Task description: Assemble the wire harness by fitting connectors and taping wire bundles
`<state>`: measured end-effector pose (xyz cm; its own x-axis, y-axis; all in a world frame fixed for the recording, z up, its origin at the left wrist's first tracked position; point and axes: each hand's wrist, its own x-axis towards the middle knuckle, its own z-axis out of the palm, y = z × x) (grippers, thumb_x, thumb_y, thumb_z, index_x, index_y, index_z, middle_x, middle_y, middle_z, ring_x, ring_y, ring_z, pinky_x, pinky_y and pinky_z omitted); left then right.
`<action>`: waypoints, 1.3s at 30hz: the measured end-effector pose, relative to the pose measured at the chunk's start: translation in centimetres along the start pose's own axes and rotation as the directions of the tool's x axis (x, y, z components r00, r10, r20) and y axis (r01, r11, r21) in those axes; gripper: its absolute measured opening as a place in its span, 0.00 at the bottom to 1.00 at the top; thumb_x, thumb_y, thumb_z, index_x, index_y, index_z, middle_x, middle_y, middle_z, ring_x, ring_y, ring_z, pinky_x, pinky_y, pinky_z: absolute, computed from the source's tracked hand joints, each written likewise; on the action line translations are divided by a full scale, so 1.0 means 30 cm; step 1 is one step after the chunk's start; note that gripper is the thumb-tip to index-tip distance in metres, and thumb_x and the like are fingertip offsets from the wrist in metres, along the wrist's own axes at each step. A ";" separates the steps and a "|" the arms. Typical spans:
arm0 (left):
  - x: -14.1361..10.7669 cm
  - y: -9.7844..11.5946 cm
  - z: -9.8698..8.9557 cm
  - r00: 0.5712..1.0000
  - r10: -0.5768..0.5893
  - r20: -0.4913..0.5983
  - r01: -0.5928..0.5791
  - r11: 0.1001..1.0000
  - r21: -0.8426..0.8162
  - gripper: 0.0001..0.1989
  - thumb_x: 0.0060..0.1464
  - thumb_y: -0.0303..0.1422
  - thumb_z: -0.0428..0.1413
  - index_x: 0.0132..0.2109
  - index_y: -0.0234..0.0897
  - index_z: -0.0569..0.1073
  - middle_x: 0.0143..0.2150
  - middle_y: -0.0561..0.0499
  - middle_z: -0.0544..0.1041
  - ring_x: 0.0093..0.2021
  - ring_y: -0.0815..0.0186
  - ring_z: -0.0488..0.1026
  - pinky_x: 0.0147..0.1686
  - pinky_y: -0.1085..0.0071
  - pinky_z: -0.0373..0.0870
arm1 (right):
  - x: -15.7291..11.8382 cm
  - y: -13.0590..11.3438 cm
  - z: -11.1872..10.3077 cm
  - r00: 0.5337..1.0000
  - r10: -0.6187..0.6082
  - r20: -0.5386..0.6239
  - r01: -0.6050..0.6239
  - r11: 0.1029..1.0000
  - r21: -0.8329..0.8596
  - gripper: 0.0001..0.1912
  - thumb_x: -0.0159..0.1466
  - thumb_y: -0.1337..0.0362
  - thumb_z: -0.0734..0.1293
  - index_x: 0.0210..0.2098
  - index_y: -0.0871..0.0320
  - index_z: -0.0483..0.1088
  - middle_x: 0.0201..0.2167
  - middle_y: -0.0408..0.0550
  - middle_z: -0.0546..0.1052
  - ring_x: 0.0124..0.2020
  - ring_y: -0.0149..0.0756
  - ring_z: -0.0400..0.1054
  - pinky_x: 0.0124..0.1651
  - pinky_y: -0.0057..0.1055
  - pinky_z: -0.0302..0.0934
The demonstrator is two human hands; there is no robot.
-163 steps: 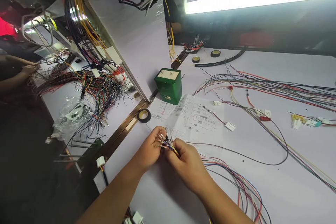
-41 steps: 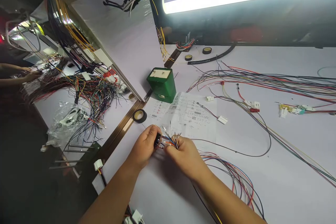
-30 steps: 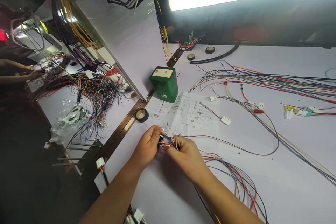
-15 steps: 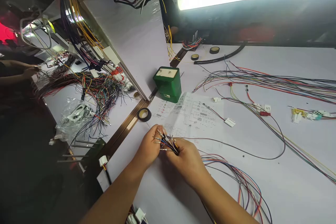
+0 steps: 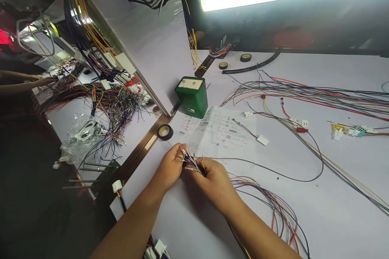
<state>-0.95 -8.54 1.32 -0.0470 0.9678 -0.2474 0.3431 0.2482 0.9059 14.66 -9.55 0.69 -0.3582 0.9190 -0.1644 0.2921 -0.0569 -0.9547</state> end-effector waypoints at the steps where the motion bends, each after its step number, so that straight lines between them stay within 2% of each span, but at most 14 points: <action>1: 0.001 0.000 -0.002 1.000 0.009 -0.009 -0.009 1.000 0.030 0.21 0.60 0.51 0.43 0.30 0.39 0.64 0.25 0.55 0.65 0.28 0.67 0.61 0.29 0.73 0.56 | 0.000 0.001 -0.002 1.000 -0.007 -0.003 0.007 1.000 0.003 0.14 0.63 0.56 0.61 0.25 0.56 0.65 0.22 0.40 0.66 0.25 0.31 0.58 0.28 0.28 0.52; 6: 0.000 0.013 -0.008 0.997 0.080 -0.021 -0.077 0.990 0.121 0.18 0.61 0.46 0.44 0.33 0.39 0.67 0.27 0.54 0.68 0.30 0.67 0.64 0.31 0.73 0.58 | 0.007 0.009 -0.005 0.997 -0.038 -0.073 0.034 0.998 -0.055 0.16 0.65 0.55 0.59 0.24 0.55 0.61 0.22 0.41 0.66 0.26 0.32 0.58 0.29 0.29 0.52; 9: -0.011 0.028 -0.005 0.998 0.064 -0.015 -0.063 0.996 0.060 0.17 0.60 0.46 0.46 0.32 0.39 0.67 0.23 0.56 0.65 0.25 0.68 0.62 0.27 0.73 0.58 | 0.014 0.007 -0.008 0.993 0.006 -0.115 -0.010 0.999 -0.032 0.19 0.66 0.53 0.57 0.23 0.55 0.58 0.21 0.41 0.66 0.24 0.33 0.58 0.29 0.30 0.53; 12: -0.031 0.043 0.001 0.997 0.073 -0.010 -0.073 0.996 -0.042 0.14 0.58 0.45 0.50 0.34 0.39 0.67 0.21 0.57 0.65 0.22 0.70 0.60 0.24 0.74 0.58 | 0.019 0.000 -0.015 0.993 0.066 -0.097 -0.064 0.998 0.021 0.20 0.68 0.50 0.55 0.24 0.54 0.59 0.20 0.41 0.68 0.23 0.33 0.60 0.29 0.30 0.55; 15: -0.049 0.052 0.007 0.969 0.248 -0.007 -0.248 0.968 -0.038 0.10 0.58 0.40 0.52 0.42 0.39 0.71 0.28 0.53 0.73 0.27 0.69 0.68 0.30 0.73 0.65 | 0.020 -0.003 -0.020 0.995 0.062 -0.076 -0.062 0.998 0.004 0.20 0.68 0.51 0.53 0.25 0.54 0.58 0.20 0.41 0.68 0.23 0.34 0.61 0.30 0.31 0.56; 17: -0.054 0.053 0.008 0.947 0.322 -0.001 -0.322 0.947 0.019 0.13 0.59 0.37 0.51 0.48 0.40 0.72 0.35 0.50 0.77 0.34 0.66 0.72 0.38 0.71 0.68 | 0.021 0.000 -0.018 0.997 0.002 -0.076 -0.007 0.998 -0.055 0.17 0.69 0.54 0.52 0.28 0.54 0.61 0.24 0.42 0.71 0.26 0.35 0.63 0.32 0.32 0.57; 21: -0.051 0.049 0.007 0.948 0.317 0.000 -0.316 0.943 0.102 0.17 0.61 0.35 0.49 0.54 0.40 0.72 0.40 0.47 0.79 0.38 0.64 0.74 0.42 0.69 0.69 | 0.024 0.010 -0.005 0.995 -0.081 -0.050 0.068 0.973 -0.219 0.12 0.67 0.60 0.53 0.33 0.54 0.64 0.31 0.46 0.73 0.31 0.38 0.65 0.34 0.33 0.56; 25: -0.049 0.053 0.007 0.939 0.344 0.033 -0.345 0.937 0.055 0.12 0.59 0.33 0.52 0.47 0.41 0.76 0.43 0.49 0.79 0.42 0.63 0.74 0.45 0.70 0.68 | 0.021 0.014 0.002 0.998 -0.063 -0.023 0.055 0.963 -0.263 0.11 0.67 0.62 0.54 0.30 0.54 0.63 0.30 0.46 0.73 0.29 0.37 0.63 0.32 0.32 0.55; 28: -0.050 0.060 0.006 0.947 0.316 0.051 -0.317 0.948 0.015 0.09 0.60 0.33 0.51 0.43 0.39 0.75 0.39 0.50 0.78 0.39 0.65 0.73 0.42 0.72 0.68 | 0.020 0.011 -0.008 0.999 -0.039 -0.028 0.035 0.991 -0.127 0.11 0.67 0.60 0.56 0.33 0.54 0.66 0.32 0.44 0.74 0.32 0.36 0.65 0.35 0.32 0.56; 30: -0.049 0.063 0.004 0.961 0.273 0.045 -0.273 0.962 -0.001 0.08 0.61 0.35 0.49 0.41 0.39 0.72 0.34 0.51 0.75 0.34 0.68 0.70 0.37 0.73 0.66 | 0.021 0.008 -0.018 0.998 0.033 -0.055 -0.031 0.999 0.039 0.10 0.65 0.57 0.59 0.35 0.55 0.67 0.30 0.43 0.73 0.31 0.35 0.65 0.35 0.31 0.57; 32: -0.045 0.062 0.000 0.976 0.215 0.037 -0.214 0.976 -0.035 0.09 0.62 0.37 0.48 0.41 0.39 0.69 0.29 0.54 0.71 0.28 0.71 0.66 0.31 0.75 0.63 | 0.021 0.005 -0.027 0.992 0.113 -0.057 -0.096 0.965 0.245 0.12 0.62 0.53 0.63 0.37 0.56 0.67 0.29 0.42 0.72 0.30 0.34 0.65 0.33 0.30 0.58; 35: -0.037 0.054 -0.002 0.986 0.158 0.050 -0.152 0.983 -0.108 0.10 0.63 0.40 0.46 0.41 0.39 0.65 0.27 0.56 0.66 0.26 0.72 0.62 0.28 0.76 0.61 | 0.021 -0.001 -0.031 0.981 0.185 -0.049 -0.139 0.864 0.484 0.17 0.57 0.51 0.68 0.37 0.57 0.67 0.29 0.43 0.71 0.28 0.32 0.63 0.31 0.28 0.58; 37: -0.032 0.047 0.000 0.988 0.135 0.070 -0.123 0.981 -0.151 0.10 0.63 0.41 0.46 0.41 0.39 0.65 0.27 0.57 0.65 0.26 0.73 0.61 0.28 0.77 0.60 | 0.020 -0.005 -0.031 0.972 0.230 -0.049 -0.167 0.822 0.545 0.18 0.56 0.50 0.69 0.35 0.57 0.66 0.27 0.42 0.70 0.25 0.30 0.61 0.28 0.27 0.57; 39: -0.027 0.041 0.006 0.992 0.088 0.091 -0.068 0.977 -0.204 0.11 0.62 0.43 0.46 0.42 0.40 0.64 0.27 0.57 0.65 0.25 0.74 0.59 0.25 0.78 0.58 | 0.019 -0.008 -0.030 0.964 0.261 -0.042 -0.197 0.816 0.543 0.18 0.56 0.50 0.69 0.34 0.57 0.67 0.24 0.40 0.68 0.23 0.28 0.57 0.26 0.26 0.55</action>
<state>-0.32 -9.02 2.58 0.0688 0.9780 -0.1972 0.1467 0.1856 0.9716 15.18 -8.67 1.05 -0.2316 0.8879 -0.3975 -0.1720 -0.4396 -0.8816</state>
